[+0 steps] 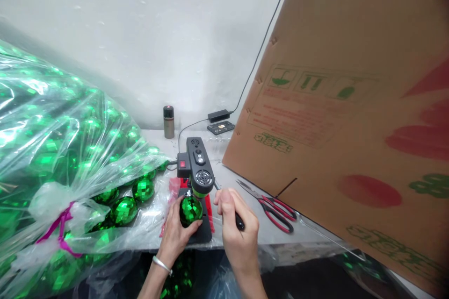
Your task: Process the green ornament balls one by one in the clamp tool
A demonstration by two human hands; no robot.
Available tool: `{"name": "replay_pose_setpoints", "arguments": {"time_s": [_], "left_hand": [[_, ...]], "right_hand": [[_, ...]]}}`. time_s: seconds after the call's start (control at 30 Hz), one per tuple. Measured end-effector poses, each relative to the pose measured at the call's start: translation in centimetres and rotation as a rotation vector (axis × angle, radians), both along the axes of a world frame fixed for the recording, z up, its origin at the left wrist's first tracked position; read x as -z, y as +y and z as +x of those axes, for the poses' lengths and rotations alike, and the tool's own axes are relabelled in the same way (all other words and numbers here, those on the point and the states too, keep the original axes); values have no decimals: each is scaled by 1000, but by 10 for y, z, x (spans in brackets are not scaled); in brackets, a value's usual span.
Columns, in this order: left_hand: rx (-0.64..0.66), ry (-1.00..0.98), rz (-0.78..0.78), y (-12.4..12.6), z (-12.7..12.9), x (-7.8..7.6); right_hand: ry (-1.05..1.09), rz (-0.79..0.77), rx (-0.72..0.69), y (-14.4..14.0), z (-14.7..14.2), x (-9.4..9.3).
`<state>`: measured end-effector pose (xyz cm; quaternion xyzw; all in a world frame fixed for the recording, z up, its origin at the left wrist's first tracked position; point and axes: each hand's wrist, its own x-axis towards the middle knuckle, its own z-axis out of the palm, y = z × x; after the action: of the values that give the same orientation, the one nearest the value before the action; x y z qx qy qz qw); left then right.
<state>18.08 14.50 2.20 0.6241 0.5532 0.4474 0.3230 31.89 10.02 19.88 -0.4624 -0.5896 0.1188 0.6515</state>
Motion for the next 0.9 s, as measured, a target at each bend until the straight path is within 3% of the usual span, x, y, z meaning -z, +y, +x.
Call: {"name": "replay_pose_setpoints", "arguments": {"time_s": [0.2, 0.37, 0.57, 0.7, 0.9], "left_hand": [[-20, 25, 94, -5, 14, 10], [26, -42, 19, -7, 19, 12], [-22, -39, 13, -1, 20, 13], [-28, -31, 52, -1, 22, 15], [-32, -8, 51, -2, 23, 15]], "right_hand": [[20, -39, 19, -1, -2, -2], [6, -23, 11, -2, -1, 1], [29, 15, 3, -3, -1, 8], [48, 51, 9, -4, -4, 19], [44, 141, 42, -3, -7, 50]]}}
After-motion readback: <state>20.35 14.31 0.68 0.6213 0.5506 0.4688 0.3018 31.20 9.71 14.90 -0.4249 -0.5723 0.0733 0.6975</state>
